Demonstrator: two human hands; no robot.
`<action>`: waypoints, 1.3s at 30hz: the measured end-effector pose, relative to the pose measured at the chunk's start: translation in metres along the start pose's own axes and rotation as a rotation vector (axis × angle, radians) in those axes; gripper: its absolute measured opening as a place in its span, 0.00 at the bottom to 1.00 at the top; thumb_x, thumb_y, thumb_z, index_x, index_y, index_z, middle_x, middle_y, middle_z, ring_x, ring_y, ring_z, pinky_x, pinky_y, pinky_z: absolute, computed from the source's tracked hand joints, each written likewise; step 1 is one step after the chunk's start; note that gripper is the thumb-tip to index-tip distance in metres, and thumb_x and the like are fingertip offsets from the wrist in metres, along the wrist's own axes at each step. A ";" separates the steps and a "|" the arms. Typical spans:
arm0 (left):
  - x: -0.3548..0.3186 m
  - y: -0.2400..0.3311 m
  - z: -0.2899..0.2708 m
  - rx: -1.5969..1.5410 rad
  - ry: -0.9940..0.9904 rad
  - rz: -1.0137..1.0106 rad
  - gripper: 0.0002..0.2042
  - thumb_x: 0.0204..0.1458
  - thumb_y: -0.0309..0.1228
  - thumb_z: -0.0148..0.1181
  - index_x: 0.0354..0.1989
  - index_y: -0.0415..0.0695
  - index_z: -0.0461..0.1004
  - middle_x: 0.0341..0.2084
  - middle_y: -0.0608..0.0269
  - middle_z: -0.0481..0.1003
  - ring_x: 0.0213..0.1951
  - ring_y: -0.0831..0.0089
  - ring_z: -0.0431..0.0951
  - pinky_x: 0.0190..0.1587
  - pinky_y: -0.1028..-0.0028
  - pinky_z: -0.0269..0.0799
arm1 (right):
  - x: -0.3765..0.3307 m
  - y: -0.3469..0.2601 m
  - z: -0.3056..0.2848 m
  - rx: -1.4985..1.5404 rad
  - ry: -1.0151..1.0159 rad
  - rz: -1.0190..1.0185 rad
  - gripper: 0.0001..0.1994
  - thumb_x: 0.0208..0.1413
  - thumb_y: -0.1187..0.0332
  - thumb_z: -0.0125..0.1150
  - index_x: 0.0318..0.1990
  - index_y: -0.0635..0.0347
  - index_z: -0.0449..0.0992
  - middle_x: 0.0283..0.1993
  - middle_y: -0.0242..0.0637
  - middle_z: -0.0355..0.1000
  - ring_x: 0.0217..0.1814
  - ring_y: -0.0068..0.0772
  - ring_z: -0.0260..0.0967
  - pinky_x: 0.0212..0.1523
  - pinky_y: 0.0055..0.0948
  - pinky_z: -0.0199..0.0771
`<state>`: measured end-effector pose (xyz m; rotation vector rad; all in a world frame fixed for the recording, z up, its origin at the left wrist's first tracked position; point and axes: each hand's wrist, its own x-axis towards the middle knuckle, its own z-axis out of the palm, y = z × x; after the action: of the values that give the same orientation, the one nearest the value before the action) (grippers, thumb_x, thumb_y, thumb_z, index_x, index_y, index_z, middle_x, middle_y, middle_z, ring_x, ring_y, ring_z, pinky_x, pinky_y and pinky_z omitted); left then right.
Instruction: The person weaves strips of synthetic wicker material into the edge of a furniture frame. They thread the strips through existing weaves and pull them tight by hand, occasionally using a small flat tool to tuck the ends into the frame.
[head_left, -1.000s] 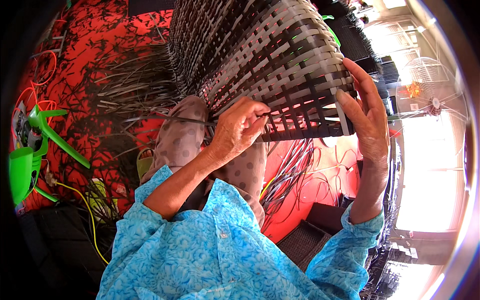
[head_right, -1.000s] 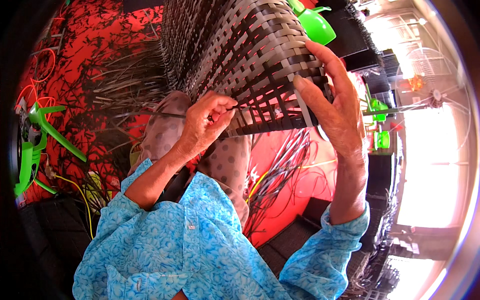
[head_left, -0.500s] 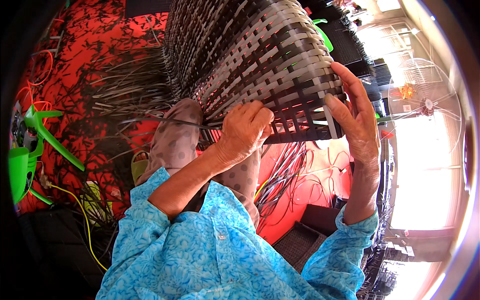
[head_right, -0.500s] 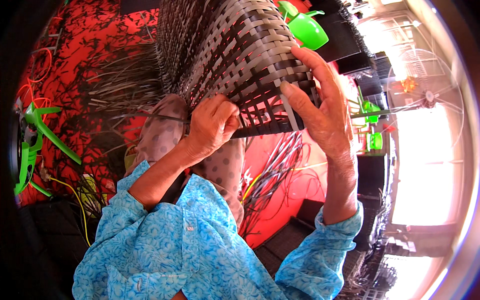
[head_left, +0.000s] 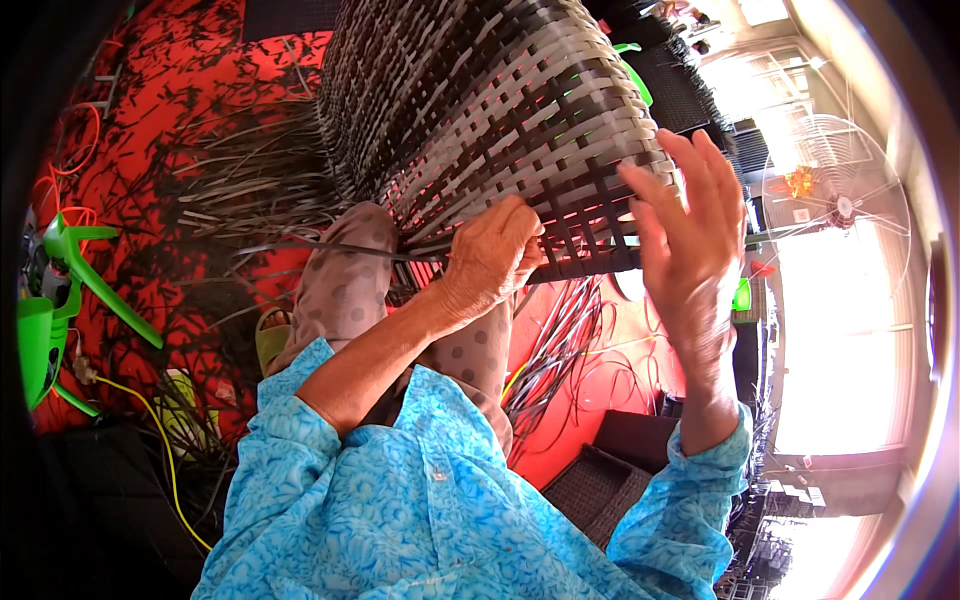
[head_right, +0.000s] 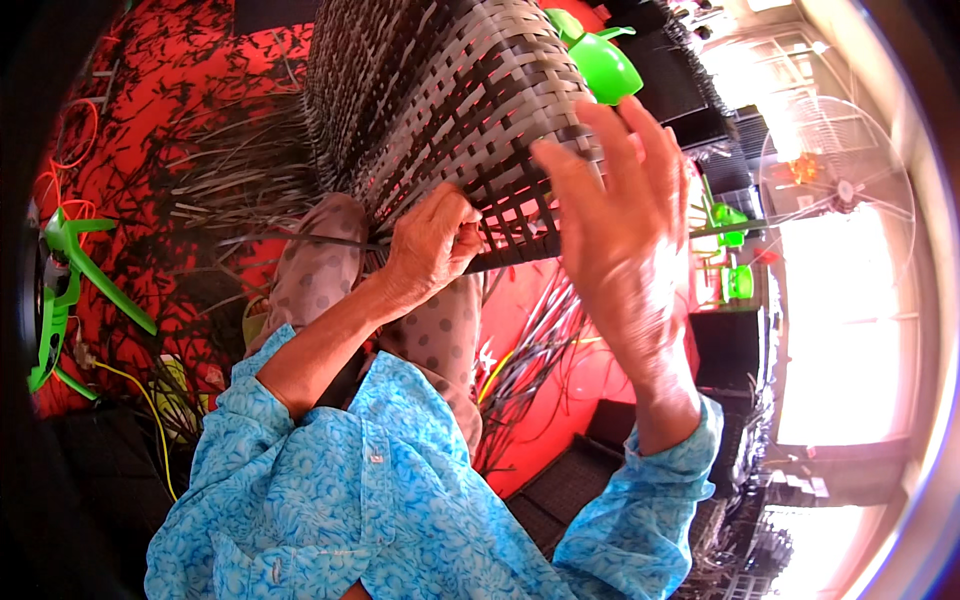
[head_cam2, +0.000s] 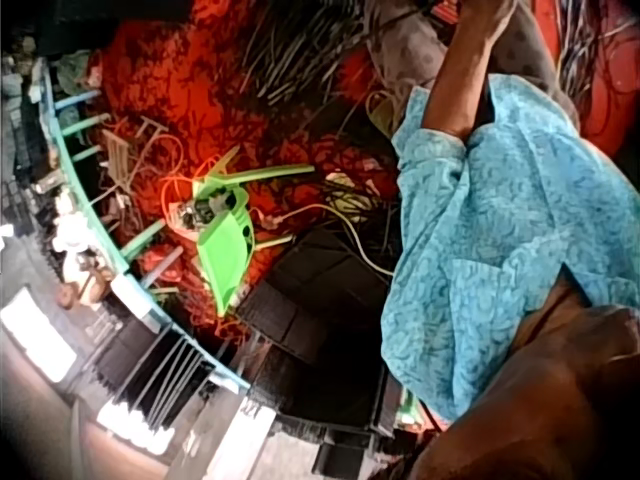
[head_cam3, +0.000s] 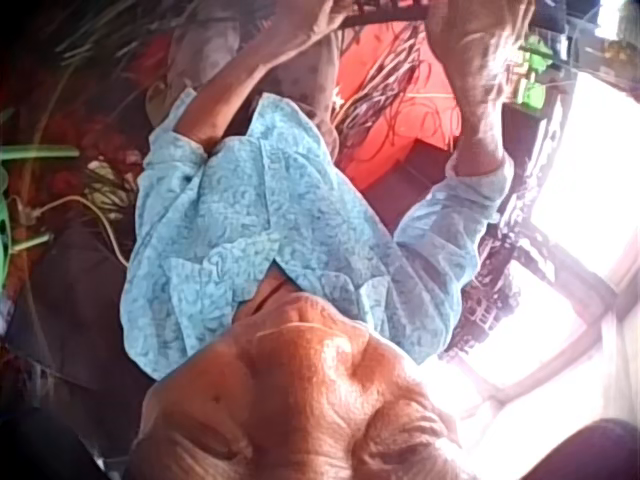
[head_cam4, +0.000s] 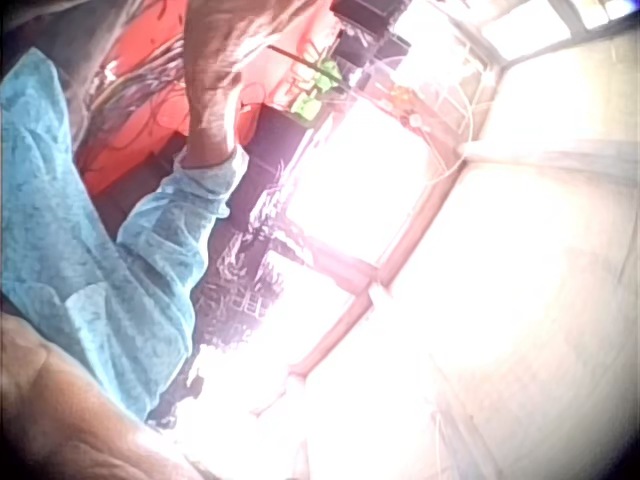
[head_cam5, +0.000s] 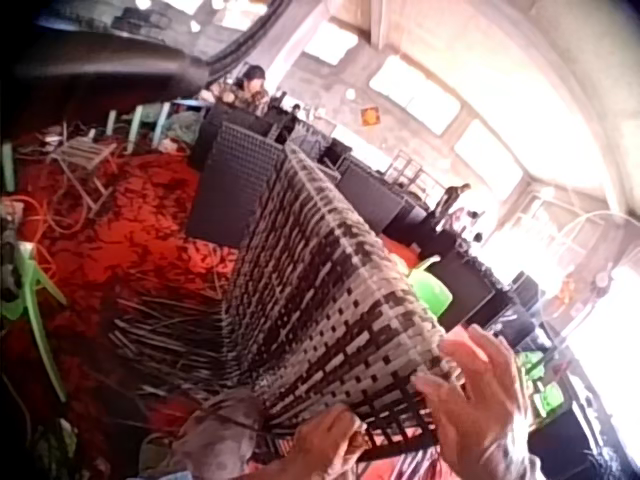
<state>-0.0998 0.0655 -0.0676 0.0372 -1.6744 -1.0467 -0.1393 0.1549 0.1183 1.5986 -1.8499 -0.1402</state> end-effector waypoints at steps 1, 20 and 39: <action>0.000 0.000 0.001 -0.004 0.016 -0.005 0.17 0.25 0.15 0.61 0.24 0.42 0.60 0.19 0.60 0.62 0.20 0.65 0.68 0.20 0.70 0.64 | -0.004 -0.007 0.004 -0.039 0.006 -0.066 0.12 0.40 0.75 0.57 0.36 0.54 0.74 0.49 0.36 0.65 0.56 0.43 0.57 0.53 0.42 0.58; -0.004 -0.007 -0.001 0.033 0.002 0.101 0.08 0.36 0.18 0.57 0.23 0.41 0.64 0.20 0.57 0.64 0.22 0.59 0.68 0.23 0.68 0.64 | -0.071 -0.097 0.092 0.666 0.198 0.816 0.14 0.55 0.66 0.50 0.47 0.60 0.68 0.22 0.45 0.70 0.20 0.39 0.70 0.20 0.31 0.67; -0.023 0.005 -0.013 -0.265 -0.141 -0.253 0.17 0.45 0.14 0.50 0.42 0.44 0.73 0.32 0.59 0.69 0.35 0.70 0.71 0.36 0.77 0.66 | -0.079 -0.111 0.097 0.748 0.198 0.999 0.17 0.52 0.65 0.51 0.48 0.60 0.65 0.29 0.48 0.70 0.31 0.47 0.69 0.27 0.38 0.68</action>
<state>-0.0780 0.0719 -0.0818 0.0024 -1.6726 -1.4855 -0.0983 0.1673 -0.0441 0.8257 -2.4344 1.2067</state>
